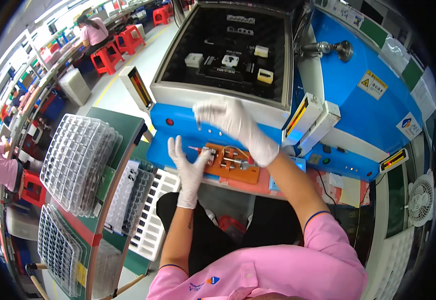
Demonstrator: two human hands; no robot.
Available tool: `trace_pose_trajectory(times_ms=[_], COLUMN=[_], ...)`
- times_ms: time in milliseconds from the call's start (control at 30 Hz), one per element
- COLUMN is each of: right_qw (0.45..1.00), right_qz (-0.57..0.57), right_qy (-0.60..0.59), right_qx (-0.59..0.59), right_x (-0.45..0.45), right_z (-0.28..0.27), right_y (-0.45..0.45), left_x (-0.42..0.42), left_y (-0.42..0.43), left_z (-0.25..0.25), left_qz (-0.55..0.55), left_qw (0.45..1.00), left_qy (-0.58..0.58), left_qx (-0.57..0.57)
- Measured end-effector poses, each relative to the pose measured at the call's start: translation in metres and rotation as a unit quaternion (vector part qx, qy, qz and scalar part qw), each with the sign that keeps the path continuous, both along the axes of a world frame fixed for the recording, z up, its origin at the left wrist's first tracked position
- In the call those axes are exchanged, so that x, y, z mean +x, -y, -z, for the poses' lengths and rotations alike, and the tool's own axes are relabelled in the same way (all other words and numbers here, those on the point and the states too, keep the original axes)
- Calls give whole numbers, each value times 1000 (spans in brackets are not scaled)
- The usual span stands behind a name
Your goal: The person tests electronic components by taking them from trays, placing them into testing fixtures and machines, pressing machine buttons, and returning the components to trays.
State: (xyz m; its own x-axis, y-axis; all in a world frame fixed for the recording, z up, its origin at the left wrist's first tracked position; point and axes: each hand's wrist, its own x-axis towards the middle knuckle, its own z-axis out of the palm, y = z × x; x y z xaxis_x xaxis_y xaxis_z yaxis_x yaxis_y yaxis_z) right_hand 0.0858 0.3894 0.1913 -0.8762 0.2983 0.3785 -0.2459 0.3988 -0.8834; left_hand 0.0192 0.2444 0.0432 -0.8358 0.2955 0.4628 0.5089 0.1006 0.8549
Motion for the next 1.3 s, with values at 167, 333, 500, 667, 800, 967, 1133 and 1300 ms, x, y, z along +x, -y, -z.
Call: trace_pose_trajectory(times_ms=[167,333,500,667,800,967,1133,1300], right_qw=[947,958,943,959,972,913,867,857], right_qz=[228,254,262,221,213,313,352,344], right_qy=[-85,35,11,11,65,-67,129,170], right_qx=[211,128,207,177,77,253,329,345], right_x=[-96,-113,-132,-137,-138,-132,-119,-120], right_z=[-2,-1,10,8,2,1,8,3], right_y=[-135,-183,-197,-206,-205,-222,-223,-217], left_x=[-63,-57,-50,-50,-51,-50,-49,-50], left_y=[-4,-12,-8,-9,-9,-9,-8,-10], left_z=[12,3,-8,-7,-5,-5,-4,-1], left_qz=[-40,-55,-43,-47,-49,-49,-47,-59], left_qw=[999,996,993,992,992,993,993,993], left_qy=[19,-10,55,53,42,49,40,23], left_qx=[2,-62,-96,-103,-104,-100,-105,-98])
